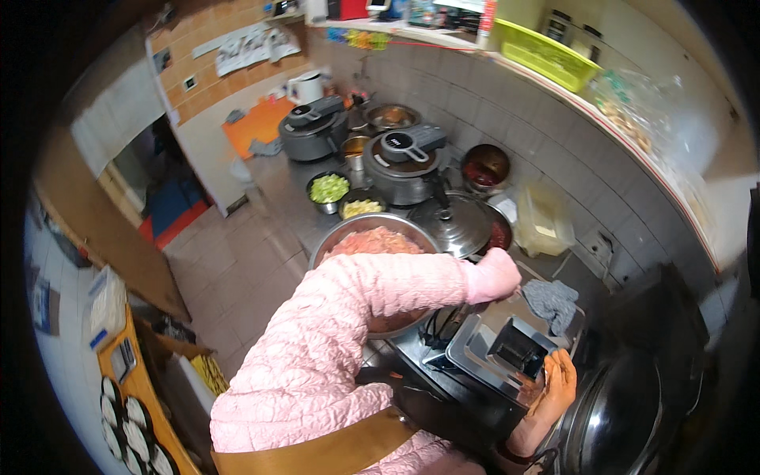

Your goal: The person assembles a meat slicer by inserting the blade, securing it with a screw, attaching the top cover, and tightening the assembly. They then plug in the power cord and prepare the machine for use.

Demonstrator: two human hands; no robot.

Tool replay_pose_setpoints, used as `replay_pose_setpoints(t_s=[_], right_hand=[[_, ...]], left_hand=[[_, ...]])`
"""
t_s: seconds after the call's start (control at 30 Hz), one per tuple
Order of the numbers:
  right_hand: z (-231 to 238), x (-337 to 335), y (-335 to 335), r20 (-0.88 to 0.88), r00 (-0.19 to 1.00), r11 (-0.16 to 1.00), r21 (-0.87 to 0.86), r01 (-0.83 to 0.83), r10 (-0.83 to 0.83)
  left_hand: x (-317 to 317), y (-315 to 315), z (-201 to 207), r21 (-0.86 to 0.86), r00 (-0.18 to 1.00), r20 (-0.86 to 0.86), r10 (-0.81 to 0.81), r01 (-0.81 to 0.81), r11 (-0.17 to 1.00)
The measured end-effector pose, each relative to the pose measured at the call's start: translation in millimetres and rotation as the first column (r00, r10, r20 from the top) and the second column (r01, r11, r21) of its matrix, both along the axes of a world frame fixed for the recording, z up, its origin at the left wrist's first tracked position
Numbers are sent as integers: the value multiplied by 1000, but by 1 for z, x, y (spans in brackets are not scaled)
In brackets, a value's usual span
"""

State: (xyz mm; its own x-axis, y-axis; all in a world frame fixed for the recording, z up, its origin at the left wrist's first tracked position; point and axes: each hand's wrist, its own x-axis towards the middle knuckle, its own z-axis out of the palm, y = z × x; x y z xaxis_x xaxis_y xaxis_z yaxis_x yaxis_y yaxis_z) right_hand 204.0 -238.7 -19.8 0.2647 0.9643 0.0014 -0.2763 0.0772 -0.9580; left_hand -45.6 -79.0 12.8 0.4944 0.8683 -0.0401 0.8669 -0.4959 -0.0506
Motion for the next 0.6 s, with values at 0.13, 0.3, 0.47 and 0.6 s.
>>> replay_pose_setpoints(t_s=[0.13, 0.3, 0.47, 0.6], right_hand=[[0, 1, 3, 34, 999, 1000, -5, -2, 2], [4, -2, 1, 36, 999, 999, -28, 17, -16], [15, -11, -2, 70, 997, 998, -43, 38, -35], [21, -16, -2, 82, 995, 995, -78, 69, -63]], left_hand=[[5, -4, -10, 137, 995, -90, -51, 63, 989], [3, 5, -22, 212, 996, 0, -89, 87, 973], [-3, 5, -21, 311, 953, 214, -216, 143, 940], [-5, -3, -9, 197, 987, 136, -83, 55, 979]])
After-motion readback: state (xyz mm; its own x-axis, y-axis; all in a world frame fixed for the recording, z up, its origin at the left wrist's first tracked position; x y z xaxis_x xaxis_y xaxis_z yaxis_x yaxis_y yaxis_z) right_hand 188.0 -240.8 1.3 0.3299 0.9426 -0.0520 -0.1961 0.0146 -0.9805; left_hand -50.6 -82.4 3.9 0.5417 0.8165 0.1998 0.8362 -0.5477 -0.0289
